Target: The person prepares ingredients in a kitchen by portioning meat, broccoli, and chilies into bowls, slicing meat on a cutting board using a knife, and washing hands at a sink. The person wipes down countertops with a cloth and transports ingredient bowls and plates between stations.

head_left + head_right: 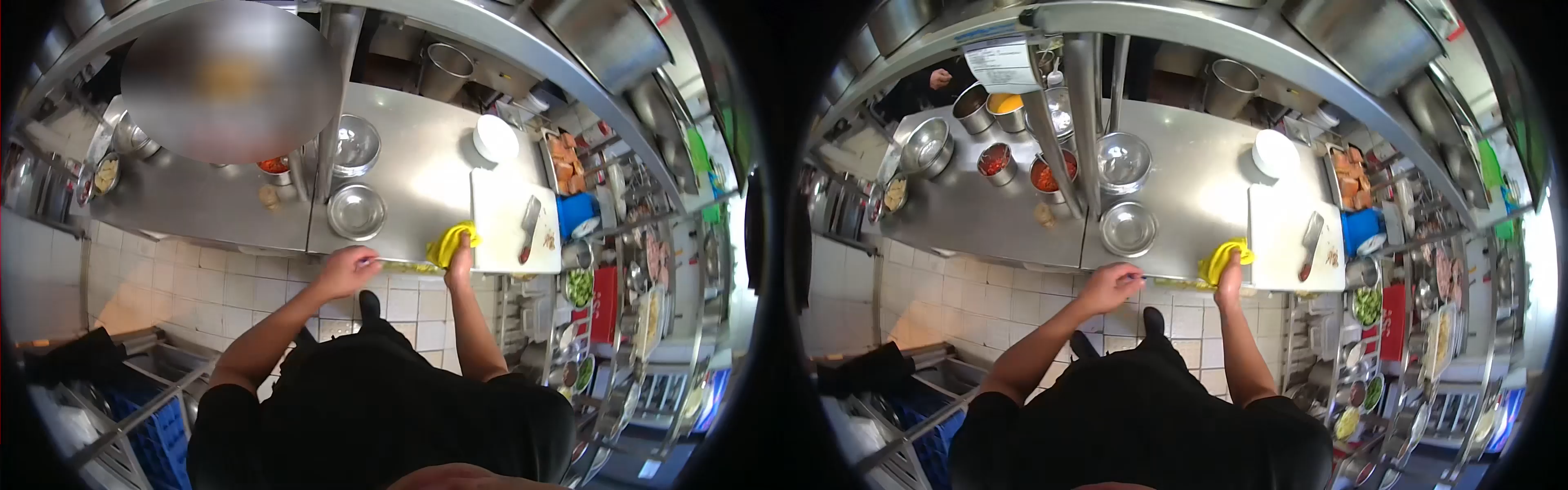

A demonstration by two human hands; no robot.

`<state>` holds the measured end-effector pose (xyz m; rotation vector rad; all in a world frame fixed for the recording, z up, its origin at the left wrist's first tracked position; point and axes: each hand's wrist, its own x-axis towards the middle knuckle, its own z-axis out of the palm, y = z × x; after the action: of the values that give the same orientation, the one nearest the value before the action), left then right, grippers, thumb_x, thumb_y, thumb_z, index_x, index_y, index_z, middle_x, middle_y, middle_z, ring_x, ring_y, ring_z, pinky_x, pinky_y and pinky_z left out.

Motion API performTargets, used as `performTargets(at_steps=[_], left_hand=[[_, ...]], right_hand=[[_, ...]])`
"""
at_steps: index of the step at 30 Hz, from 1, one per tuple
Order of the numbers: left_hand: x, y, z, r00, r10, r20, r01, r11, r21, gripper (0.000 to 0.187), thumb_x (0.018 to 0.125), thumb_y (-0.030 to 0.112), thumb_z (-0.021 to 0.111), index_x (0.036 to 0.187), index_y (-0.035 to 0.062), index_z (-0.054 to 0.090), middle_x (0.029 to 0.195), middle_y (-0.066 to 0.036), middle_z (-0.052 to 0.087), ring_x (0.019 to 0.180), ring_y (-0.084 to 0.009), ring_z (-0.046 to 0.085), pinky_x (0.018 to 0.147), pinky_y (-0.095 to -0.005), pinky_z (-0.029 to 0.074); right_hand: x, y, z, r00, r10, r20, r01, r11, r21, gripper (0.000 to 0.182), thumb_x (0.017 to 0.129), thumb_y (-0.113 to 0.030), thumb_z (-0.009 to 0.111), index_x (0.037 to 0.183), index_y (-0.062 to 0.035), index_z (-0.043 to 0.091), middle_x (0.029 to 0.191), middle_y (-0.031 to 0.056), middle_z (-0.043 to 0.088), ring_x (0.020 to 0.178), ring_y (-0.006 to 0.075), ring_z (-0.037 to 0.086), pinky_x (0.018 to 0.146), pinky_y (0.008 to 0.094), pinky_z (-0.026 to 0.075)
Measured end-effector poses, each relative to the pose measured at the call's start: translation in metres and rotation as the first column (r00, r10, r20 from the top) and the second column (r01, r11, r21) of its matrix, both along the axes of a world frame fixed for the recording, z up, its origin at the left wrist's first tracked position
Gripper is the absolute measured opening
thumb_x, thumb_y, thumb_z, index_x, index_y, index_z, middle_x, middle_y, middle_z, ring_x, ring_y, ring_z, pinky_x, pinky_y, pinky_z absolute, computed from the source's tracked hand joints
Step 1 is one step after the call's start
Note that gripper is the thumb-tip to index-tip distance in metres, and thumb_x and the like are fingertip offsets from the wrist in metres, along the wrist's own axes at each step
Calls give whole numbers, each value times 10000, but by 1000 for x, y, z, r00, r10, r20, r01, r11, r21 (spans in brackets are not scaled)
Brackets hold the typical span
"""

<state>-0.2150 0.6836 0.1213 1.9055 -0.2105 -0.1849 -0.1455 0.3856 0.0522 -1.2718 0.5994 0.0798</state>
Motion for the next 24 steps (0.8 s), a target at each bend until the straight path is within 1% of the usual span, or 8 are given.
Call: performTargets(at_steps=[1, 3, 5, 11, 12, 15, 19, 24], left_hand=[[5, -1, -7, 998, 60, -37, -59, 998, 22, 311, 843, 284, 678, 1029, 36, 655, 898, -112, 678, 785, -202, 657, 704, -338, 518], [11, -10, -38, 977, 178, -120, -171, 983, 68, 286, 850, 287, 667, 990, 38, 665, 832, -102, 683, 732, -178, 654, 666, -330, 517], [-2, -36, -98, 934, 290, -211, -271, 956, 117, 279, 858, 294, 650, 978, 42, 663, 825, -105, 683, 728, -185, 653, 668, -330, 515], [-58, -102, -137, 798, 451, -400, -406, 893, 196, 324, 836, 353, 647, 930, 43, 669, 857, -142, 682, 821, -284, 667, 743, -390, 514], [-66, -110, -151, 763, 446, -468, -413, 893, 178, 331, 833, 361, 646, 933, 46, 669, 858, -139, 683, 821, -282, 667, 740, -386, 515], [-86, -132, -181, 703, 434, -563, -434, 889, 144, 332, 831, 372, 635, 931, 58, 675, 841, -131, 686, 828, -277, 670, 742, -378, 522], [-111, -145, -195, 600, 528, -601, -535, 823, 189, 294, 830, 328, 635, 945, 61, 677, 864, -132, 691, 855, -270, 673, 768, -373, 525], [-181, -155, -260, 512, 526, -679, -659, 747, 82, 249, 848, 274, 636, 963, 56, 667, 855, -97, 698, 808, -225, 678, 735, -351, 534]], right_hand=[[23, -15, 0, 994, 81, -67, -90, 987, -134, 510, 980, -395, 398, 1272, 16, 474, 1249, 196, 556, 1130, 295, 559, 961, 384, 443], [48, -12, -14, 890, 113, -441, -416, -192, -889, 783, 928, -519, 436, 1444, 41, 256, 1520, 281, 144, 1390, 407, 203, 1117, 448, 208], [85, -42, -35, 858, 443, -261, -114, -331, -937, 730, 939, -466, 433, 1452, 21, 250, 1522, 277, 138, 1387, 425, 201, 1115, 509, 179], [205, -17, -49, 964, 195, -181, -186, 11, -982, 601, 942, -364, 445, 1434, -39, 322, 1499, 217, 251, 1347, 401, 269, 1089, 528, 210], [239, -12, -91, 980, 78, 181, 193, -200, -960, 534, 893, -393, 498, 1291, -37, 488, 1332, 184, 462, 1129, 387, 467, 954, 508, 358], [333, -20, -108, 952, 51, 301, 304, -246, -920, 550, 869, -433, 509, 1288, -76, 511, 1289, 164, 507, 1138, 379, 470, 955, 505, 369], [459, -33, -61, 827, 553, -102, -132, 15, -991, 608, 844, -346, 522, 1384, -78, 444, 1412, 133, 458, 1321, 409, 350, 1109, 440, 258], [510, 49, -87, 439, 883, 163, -366, 342, -866, 512, 760, -140, 569, 1267, -69, 579, 1382, 122, 499, 1336, 355, 353, 1135, 376, 239]])
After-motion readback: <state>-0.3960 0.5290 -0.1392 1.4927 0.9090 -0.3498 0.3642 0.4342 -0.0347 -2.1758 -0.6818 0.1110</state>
